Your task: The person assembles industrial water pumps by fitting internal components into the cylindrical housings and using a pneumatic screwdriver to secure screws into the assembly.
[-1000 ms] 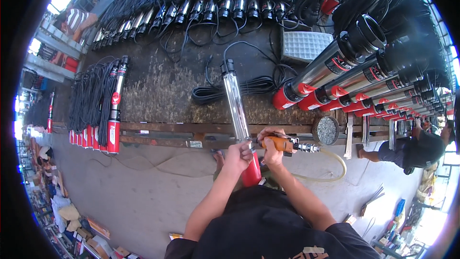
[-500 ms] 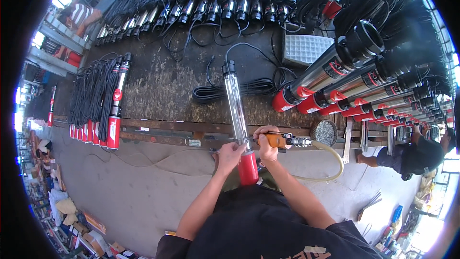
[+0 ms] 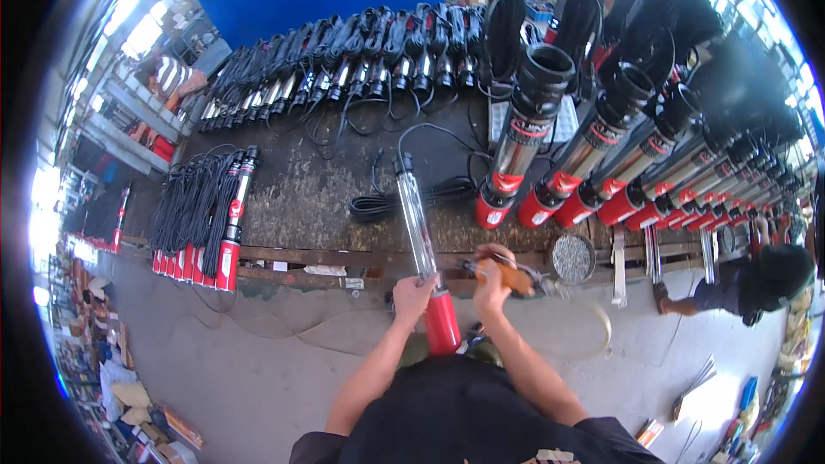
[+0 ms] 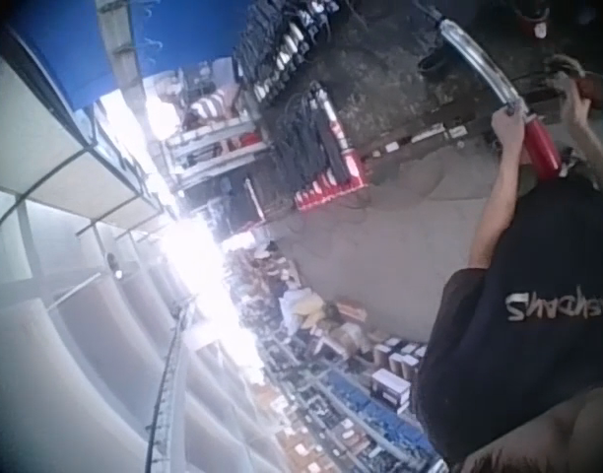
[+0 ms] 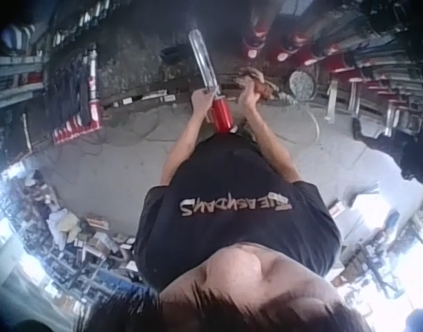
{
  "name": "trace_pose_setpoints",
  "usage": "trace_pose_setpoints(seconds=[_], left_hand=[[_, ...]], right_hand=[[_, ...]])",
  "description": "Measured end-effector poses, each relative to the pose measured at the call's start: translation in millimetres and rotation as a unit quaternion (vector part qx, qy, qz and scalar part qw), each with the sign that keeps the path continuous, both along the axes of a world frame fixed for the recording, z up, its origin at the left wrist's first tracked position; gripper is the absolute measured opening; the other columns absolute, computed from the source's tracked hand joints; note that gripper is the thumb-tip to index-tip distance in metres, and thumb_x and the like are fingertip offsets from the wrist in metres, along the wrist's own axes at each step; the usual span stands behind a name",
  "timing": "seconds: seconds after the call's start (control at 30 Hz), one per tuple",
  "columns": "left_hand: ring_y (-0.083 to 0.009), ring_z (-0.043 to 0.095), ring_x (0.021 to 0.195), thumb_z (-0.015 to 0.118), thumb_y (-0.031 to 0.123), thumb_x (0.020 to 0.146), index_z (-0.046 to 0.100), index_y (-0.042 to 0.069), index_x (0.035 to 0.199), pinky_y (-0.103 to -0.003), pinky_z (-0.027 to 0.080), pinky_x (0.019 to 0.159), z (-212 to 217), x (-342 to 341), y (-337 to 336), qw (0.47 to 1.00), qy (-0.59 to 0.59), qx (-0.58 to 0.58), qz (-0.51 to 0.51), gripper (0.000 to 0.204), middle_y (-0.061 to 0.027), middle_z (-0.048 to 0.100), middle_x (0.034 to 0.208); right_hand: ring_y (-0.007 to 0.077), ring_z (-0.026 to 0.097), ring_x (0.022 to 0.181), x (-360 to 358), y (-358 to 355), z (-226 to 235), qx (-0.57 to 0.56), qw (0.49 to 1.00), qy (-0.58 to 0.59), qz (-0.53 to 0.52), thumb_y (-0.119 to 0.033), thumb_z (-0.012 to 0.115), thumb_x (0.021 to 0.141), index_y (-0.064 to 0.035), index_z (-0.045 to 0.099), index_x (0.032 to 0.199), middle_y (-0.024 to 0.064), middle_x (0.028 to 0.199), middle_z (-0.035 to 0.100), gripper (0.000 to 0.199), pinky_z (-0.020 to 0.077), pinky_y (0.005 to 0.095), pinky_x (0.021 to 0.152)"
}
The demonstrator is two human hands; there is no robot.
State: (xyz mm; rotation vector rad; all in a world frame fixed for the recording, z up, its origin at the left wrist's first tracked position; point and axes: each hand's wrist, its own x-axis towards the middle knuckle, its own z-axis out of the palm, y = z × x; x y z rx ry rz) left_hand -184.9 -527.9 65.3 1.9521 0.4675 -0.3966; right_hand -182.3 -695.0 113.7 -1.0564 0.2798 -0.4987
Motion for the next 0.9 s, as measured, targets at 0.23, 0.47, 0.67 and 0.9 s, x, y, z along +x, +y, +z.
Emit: trace_pose_setpoints(seconds=[0.23,0.47,0.67,0.9], left_hand=[[-0.0414,0.050,0.109,0.075,0.025,0.082,0.049,-0.002,0.124,-0.052,0.040,0.094,-9,-22,-26,0.923,-0.269,0.247,0.120,0.056,-0.0243,0.052,0.117],[-0.0425,0.055,0.106,0.090,0.038,0.061,0.045,-0.003,0.118,-0.049,0.047,0.092,0,3,-10,0.944,-0.034,0.312,0.102,0.084,-0.0244,0.055,0.113],[-0.0450,0.058,0.107,0.090,0.030,0.057,0.044,-0.003,0.113,-0.049,0.050,0.092,5,16,37,0.978,-0.005,0.202,0.052,0.079,-0.0280,0.057,0.114],[-0.0415,0.064,0.096,0.088,0.028,0.054,0.047,-0.004,0.109,-0.048,0.054,0.083,59,77,94,0.977,-0.062,0.201,0.034,0.076,-0.0240,0.060,0.104]], right_hand=[[0.0206,0.054,0.060,5,-52,-86,0.432,0.851,0.297,0.008,-0.071,0.049,0.085,-0.0021,0.062,0.084,0.0082,0.071,0.061,0.070,0.0450,0.0311,0.055],[0.0169,0.059,0.063,51,-43,-104,0.240,0.888,0.380,0.099,-0.049,0.053,0.092,-0.0035,0.066,0.088,0.0038,0.070,0.062,0.047,0.0507,0.0281,0.059],[0.0301,0.047,0.125,160,78,-36,-0.837,0.515,0.036,0.180,-0.014,0.068,0.075,-0.0036,0.049,0.136,0.0126,0.132,0.052,0.065,0.0372,0.0423,0.104],[0.0231,0.059,0.102,254,58,-40,-0.925,0.302,0.005,0.228,-0.015,0.069,0.079,-0.0118,0.065,0.103,0.0068,0.099,0.062,0.024,0.0435,0.0372,0.091]])
